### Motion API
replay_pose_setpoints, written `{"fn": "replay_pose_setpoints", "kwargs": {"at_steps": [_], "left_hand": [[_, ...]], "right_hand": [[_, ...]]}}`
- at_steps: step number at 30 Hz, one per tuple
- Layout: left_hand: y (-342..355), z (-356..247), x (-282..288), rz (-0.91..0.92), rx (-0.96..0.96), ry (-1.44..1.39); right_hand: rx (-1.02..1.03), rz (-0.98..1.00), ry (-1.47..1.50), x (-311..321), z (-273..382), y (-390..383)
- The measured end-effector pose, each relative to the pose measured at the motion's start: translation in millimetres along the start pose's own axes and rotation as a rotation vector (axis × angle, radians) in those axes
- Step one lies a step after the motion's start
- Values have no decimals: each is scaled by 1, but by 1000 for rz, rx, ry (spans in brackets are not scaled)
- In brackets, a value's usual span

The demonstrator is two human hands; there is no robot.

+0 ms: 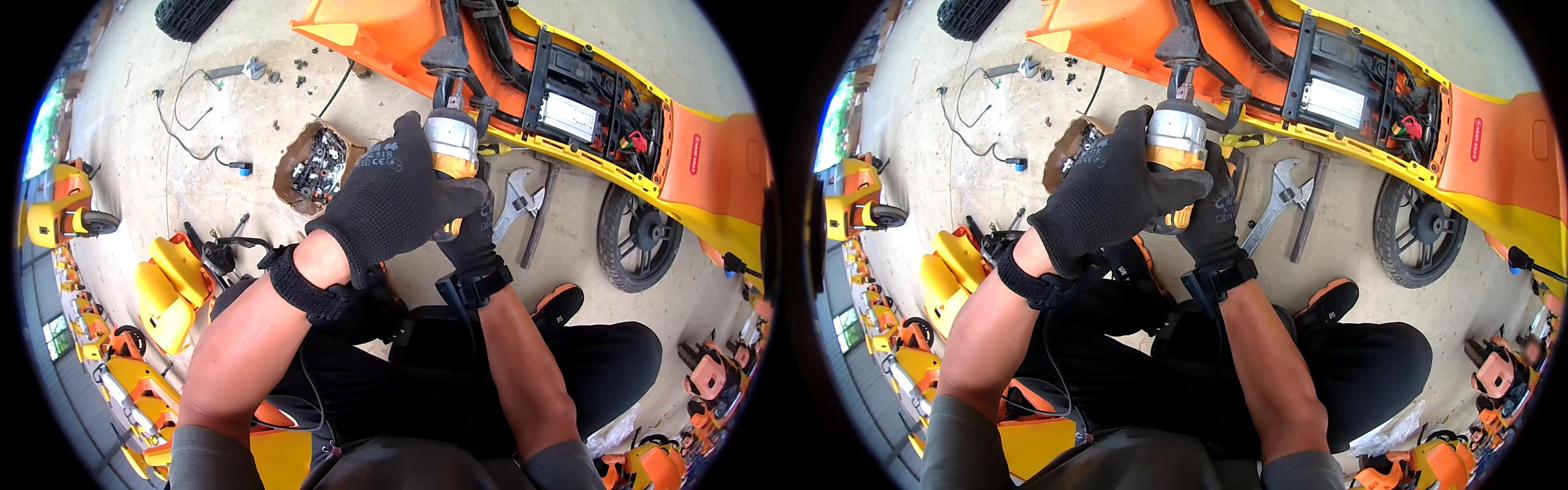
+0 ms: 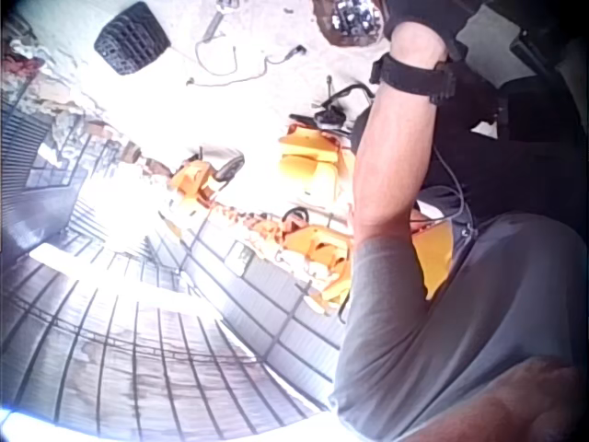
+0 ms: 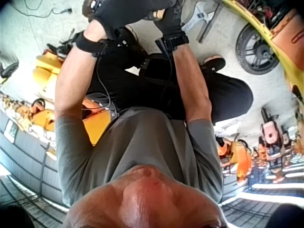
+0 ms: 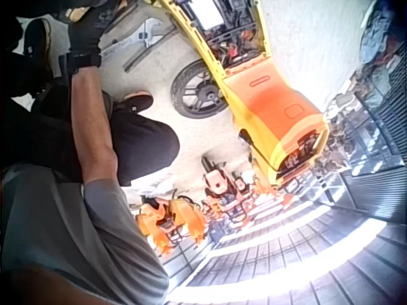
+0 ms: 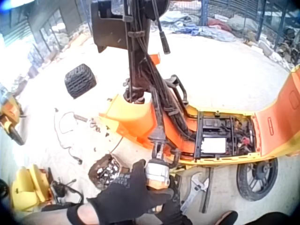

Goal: The person uses a power driver and their hands to disassemble components on an orange electric scooter, removing a plastic panel and manipulating wiring connectors.

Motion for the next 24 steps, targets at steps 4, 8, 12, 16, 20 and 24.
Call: {"fn": "replay_pose_setpoints", "kwargs": {"at_steps": [4, 8, 12, 16, 20, 24], "left_hand": [[1, 1, 1, 20, -11, -3], [4, 3, -1, 14, -23, -10], [3, 3, 0, 16, -29, -5], [4, 2, 0, 20, 3, 14], [4, 7, -1, 22, -98, -17], [4, 6, -2, 18, -67, -33]], "right_hand": [[23, -24, -83, -4, 1, -3], [54, -101, -149, -6, 1, -2], [66, -76, -182, 0, -1, -2], [56, -86, -182, 10, -1, 2], [201, -17, -611, 29, 0, 6], [90, -43, -229, 7, -1, 1]]}}
Point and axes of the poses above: each hand's wrist, its own y-axis towards the middle knuckle, its own x-axis out of the back of the hand, z = x × y, the point moved 1 cm from there along y, towards the middle knuckle, and after that the axes turned 2 degrees about -z, right-handed, at the moved point
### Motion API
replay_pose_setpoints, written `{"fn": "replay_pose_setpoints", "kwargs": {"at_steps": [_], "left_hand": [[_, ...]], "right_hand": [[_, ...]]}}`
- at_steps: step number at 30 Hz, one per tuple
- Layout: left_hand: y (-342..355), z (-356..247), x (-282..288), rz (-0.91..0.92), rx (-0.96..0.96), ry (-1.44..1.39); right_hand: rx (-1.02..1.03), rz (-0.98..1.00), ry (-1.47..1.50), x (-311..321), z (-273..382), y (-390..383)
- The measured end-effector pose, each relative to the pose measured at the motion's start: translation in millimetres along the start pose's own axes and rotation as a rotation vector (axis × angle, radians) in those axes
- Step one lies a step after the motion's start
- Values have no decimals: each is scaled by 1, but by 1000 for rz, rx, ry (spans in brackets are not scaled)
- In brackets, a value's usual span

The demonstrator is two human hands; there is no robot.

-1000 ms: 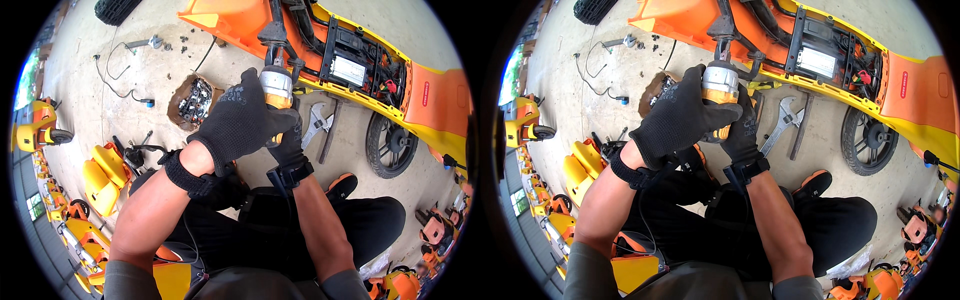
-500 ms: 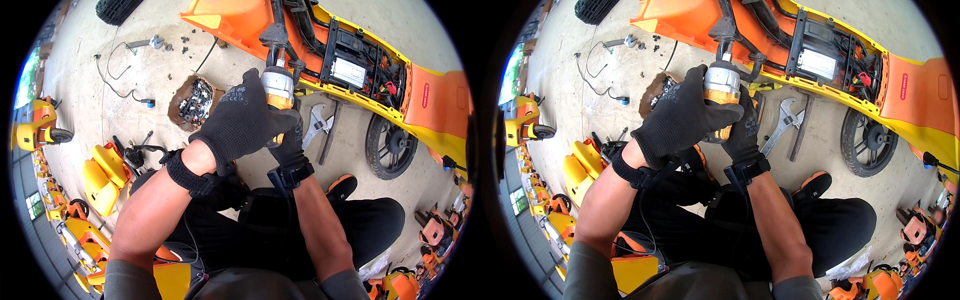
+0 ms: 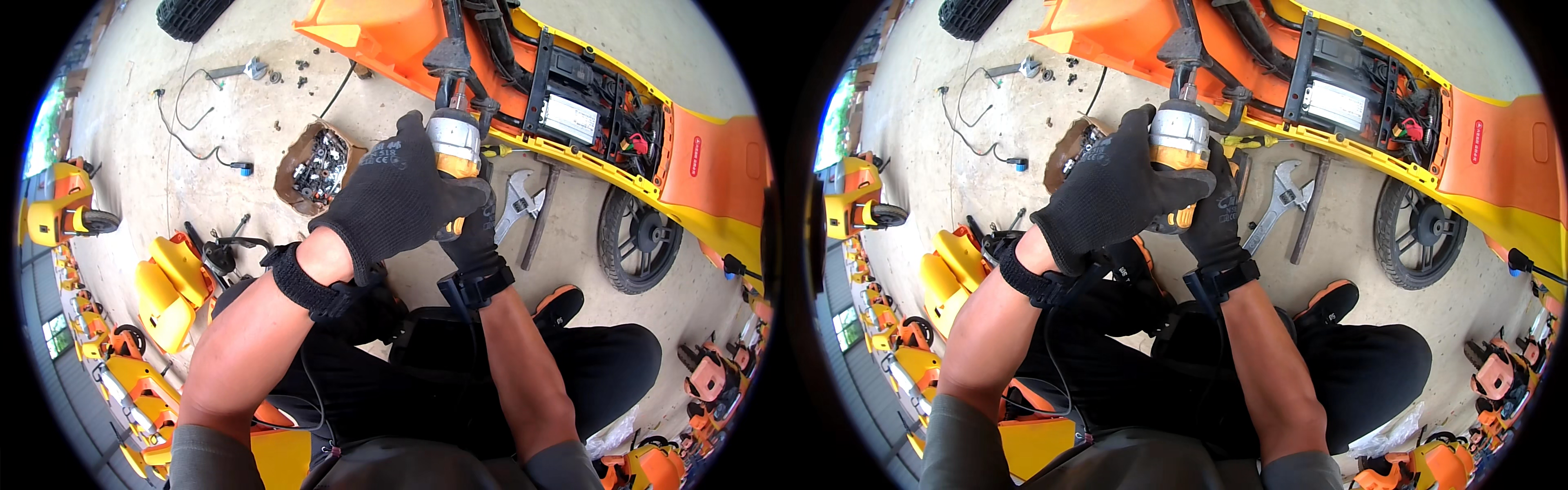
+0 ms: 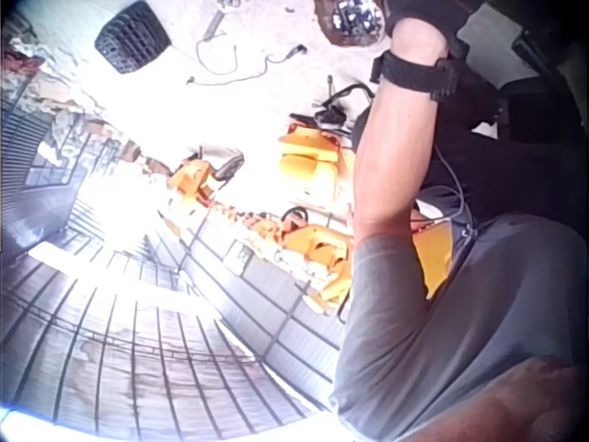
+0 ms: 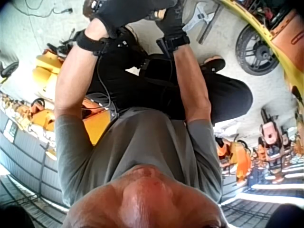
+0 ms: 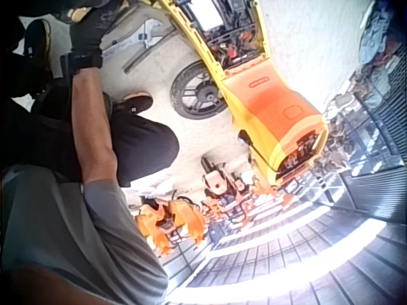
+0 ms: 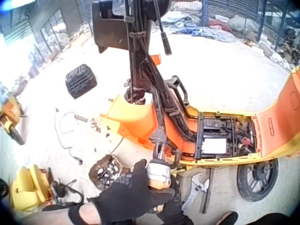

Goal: The person uses a power driver and their hands to disassemble components on an orange electric scooter, removing a plastic panel and manipulating wiring connectors.

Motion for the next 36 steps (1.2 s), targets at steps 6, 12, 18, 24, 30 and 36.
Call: {"fn": "replay_pose_setpoints", "kwargs": {"at_steps": [6, 12, 18, 24, 30, 36], "left_hand": [[0, -3, 2, 11, 36, 12], [3, 0, 2, 52, 75, -12], [0, -1, 1, 25, 8, 84], [-20, 7, 0, 54, -93, 187], [-28, 1, 29, 266, 88, -150], [0, 22, -11, 164, 21, 503]], "right_hand": [[-75, 16, 160, -5, 6, 1], [-24, -28, 9, 0, 1, 2], [-45, 38, 125, -2, 1, -1], [230, 43, -869, 14, -3, -26], [595, 109, -1471, 65, 36, -77], [593, -312, -1602, 11, 145, -141]]}}
Point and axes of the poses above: each hand's wrist, its own y-axis towards the middle knuckle, its own x-axis out of the back of the hand, z = x × y, the point moved 1 cm from there along y, towards the middle knuckle, and after that the axes turned 2 degrees about -z, right-handed, at the moved point
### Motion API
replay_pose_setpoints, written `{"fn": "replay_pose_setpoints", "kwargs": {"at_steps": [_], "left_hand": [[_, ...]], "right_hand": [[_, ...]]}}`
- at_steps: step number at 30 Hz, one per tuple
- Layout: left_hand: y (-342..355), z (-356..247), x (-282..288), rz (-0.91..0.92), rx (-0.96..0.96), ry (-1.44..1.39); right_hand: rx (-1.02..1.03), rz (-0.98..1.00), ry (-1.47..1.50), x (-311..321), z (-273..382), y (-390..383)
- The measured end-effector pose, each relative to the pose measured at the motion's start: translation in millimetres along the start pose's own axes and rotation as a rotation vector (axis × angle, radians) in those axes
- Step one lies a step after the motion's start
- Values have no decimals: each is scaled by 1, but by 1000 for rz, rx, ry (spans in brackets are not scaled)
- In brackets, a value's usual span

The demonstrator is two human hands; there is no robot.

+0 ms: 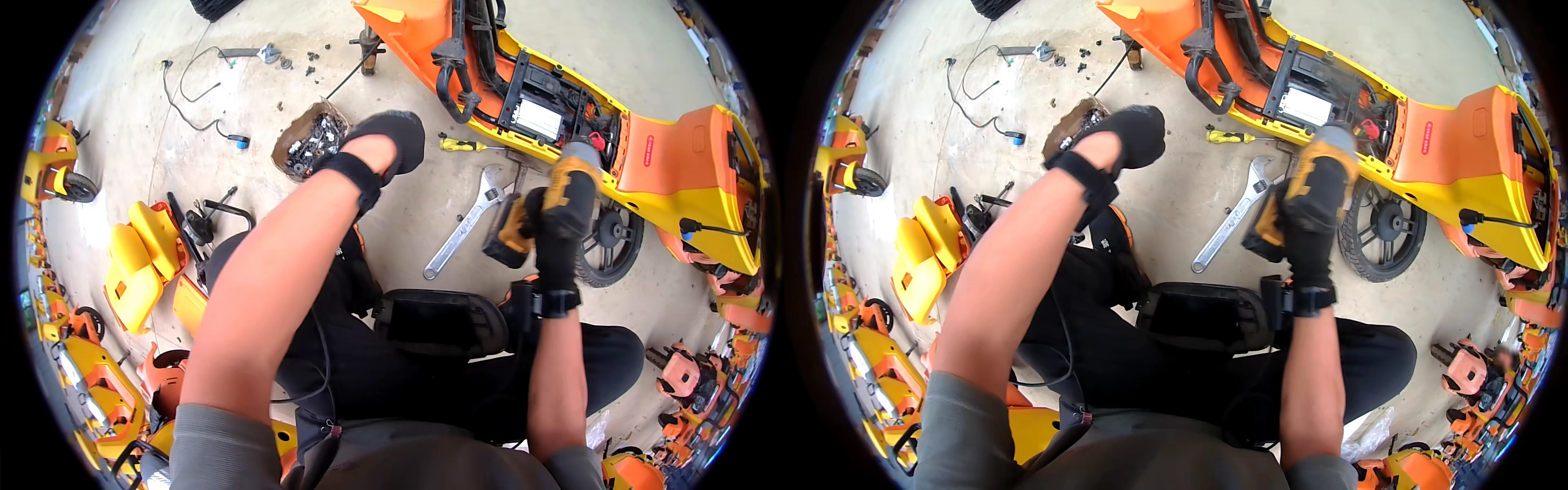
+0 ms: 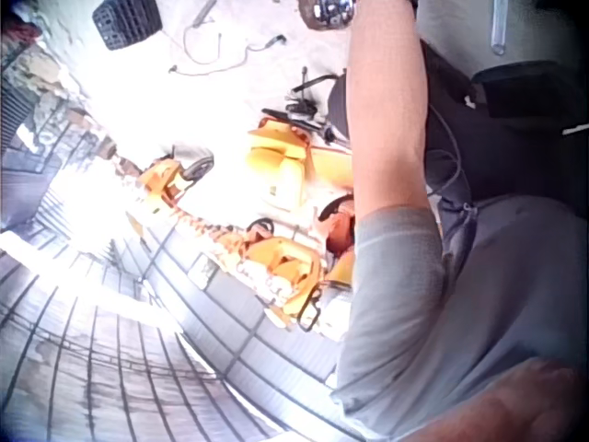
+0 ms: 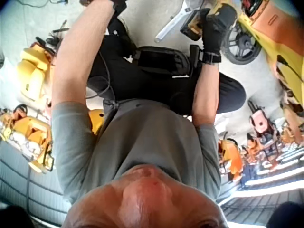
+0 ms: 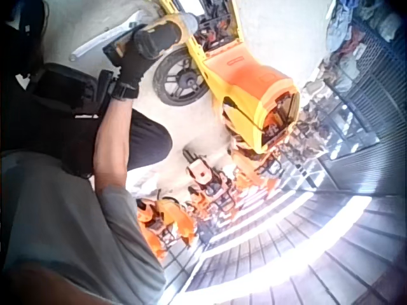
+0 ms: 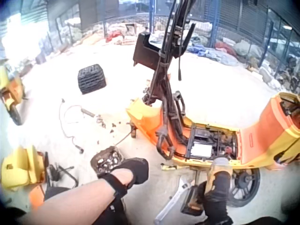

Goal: The person uses a power driver and their hands to disassemble components on an orange electric scooter, removing a plastic panel and manipulating wiring connectors.

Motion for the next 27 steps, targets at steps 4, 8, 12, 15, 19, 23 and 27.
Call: {"fn": "replay_pose_setpoints", "kwargs": {"at_steps": [4, 8, 12, 15, 19, 23, 27], "left_hand": [[44, 20, -74, -21, 160, -21], [62, 6, -98, -44, 387, -120], [127, 38, -156, -189, 403, -200], [147, 36, -164, -242, 361, -376], [208, 49, -201, -353, 307, -406], [223, 31, -205, -354, 360, -566], [222, 22, -199, -308, 401, -540]], "right_hand": [[160, -56, -47, 62, 46, -2], [158, 80, -215, 123, 86, -26], [-339, 105, 946, 117, 103, -38], [-617, 83, 1532, 94, 102, -24], [-712, 30, 1146, 86, 75, -19], [-790, 14, 1056, 79, 60, -11], [-840, 18, 1009, 72, 55, -1]]}}
Point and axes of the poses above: each hand's wrist, its own y-axis towards the middle knuckle, its own x-axis out of the back of the hand, z = x × y, the point moved 1 cm from there along y, towards the middle knuckle, and after that the axes turned 2 degrees about -z, right-handed, at the moved point
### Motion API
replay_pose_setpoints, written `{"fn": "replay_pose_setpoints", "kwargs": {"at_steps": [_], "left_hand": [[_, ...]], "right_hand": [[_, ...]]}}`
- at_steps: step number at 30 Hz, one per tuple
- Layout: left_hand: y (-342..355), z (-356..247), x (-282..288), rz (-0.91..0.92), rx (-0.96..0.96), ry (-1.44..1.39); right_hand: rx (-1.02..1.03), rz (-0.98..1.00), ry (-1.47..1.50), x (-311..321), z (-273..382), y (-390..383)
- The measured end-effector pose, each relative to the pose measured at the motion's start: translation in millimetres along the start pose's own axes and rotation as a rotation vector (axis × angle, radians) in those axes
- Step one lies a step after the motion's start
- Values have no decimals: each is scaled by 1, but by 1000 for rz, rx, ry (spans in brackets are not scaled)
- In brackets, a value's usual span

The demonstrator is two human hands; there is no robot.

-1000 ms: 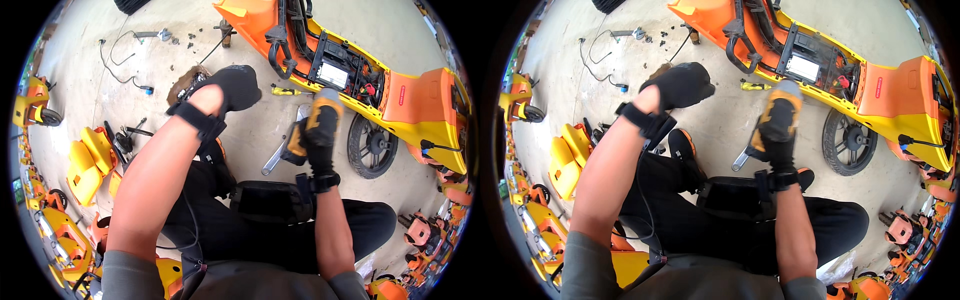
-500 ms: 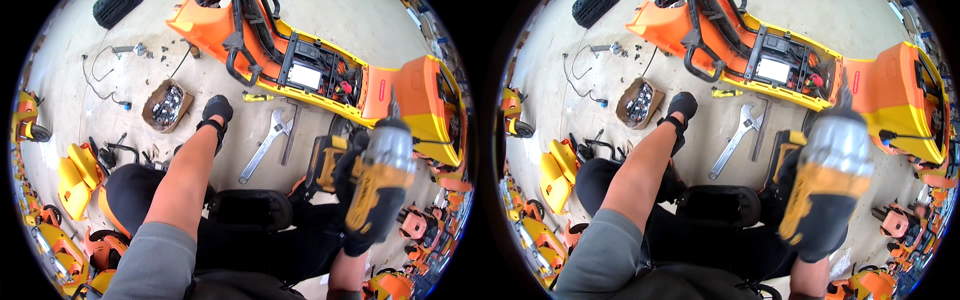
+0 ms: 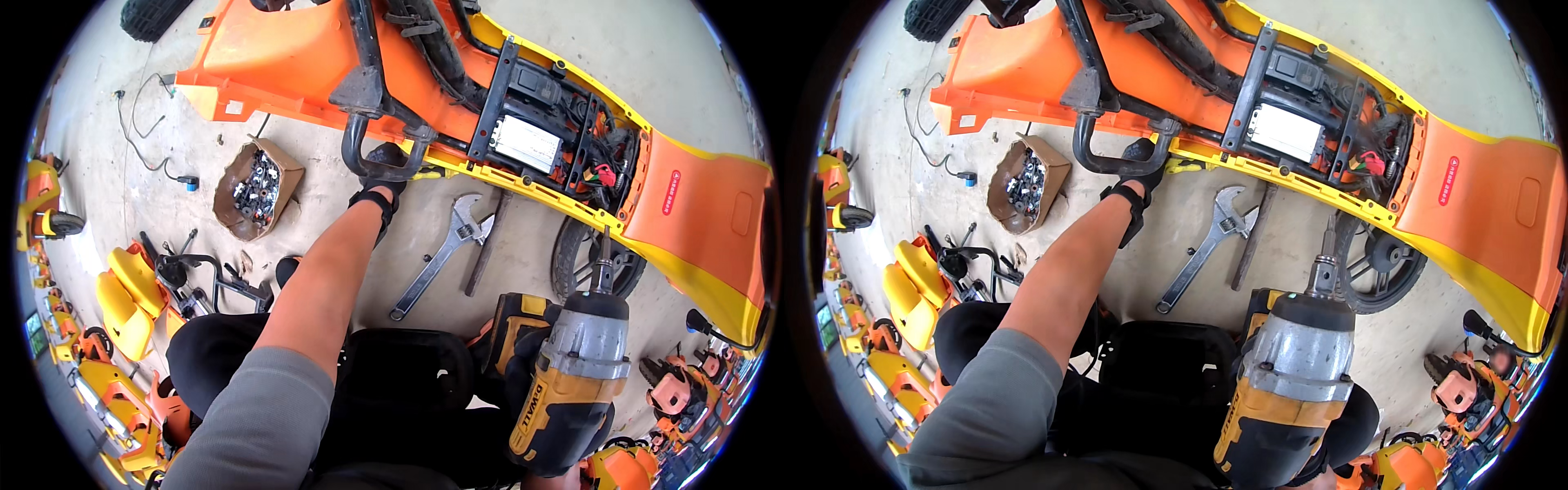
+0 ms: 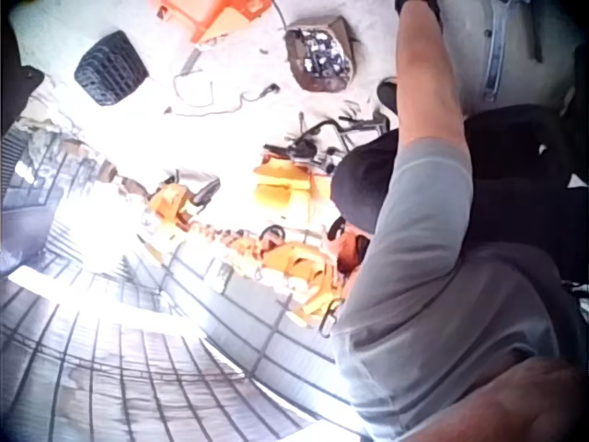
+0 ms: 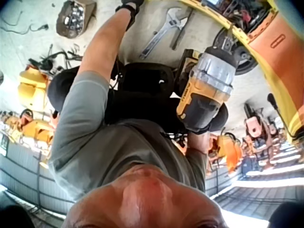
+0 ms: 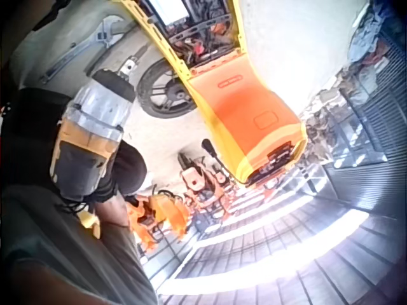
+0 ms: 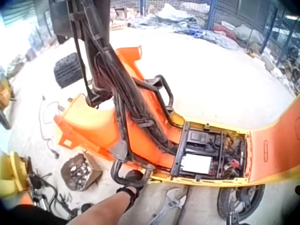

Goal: The person uses a power driver and their hands to disassemble components on an orange electric scooter, removing a plastic panel and manipulating wiring connectors.

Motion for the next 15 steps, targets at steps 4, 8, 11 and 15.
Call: {"fn": "replay_pose_setpoints", "kwargs": {"at_steps": [4, 8, 11, 15], "left_hand": [[5, 8, -7, 11, -38, 19], [5, 14, -8, 27, -64, 28], [4, 14, -12, 23, -81, 41], [1, 3, -25, -32, -79, 79]], "right_hand": [[-23, -8, -15, -5, -2, 5], [-32, 1, -36, -11, -8, 7], [-39, 10, -53, -14, -12, 7], [-45, 28, -67, -15, -18, 2]]}}
Point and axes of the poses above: each hand's wrist, its own y-axis towards the middle knuckle, its own x-axis out of the back of the hand, z = x × y, the point moved 1 cm from there along y, towards the middle knuckle, and after that the axes turned 2 degrees about -z, right-handed, at the moved point
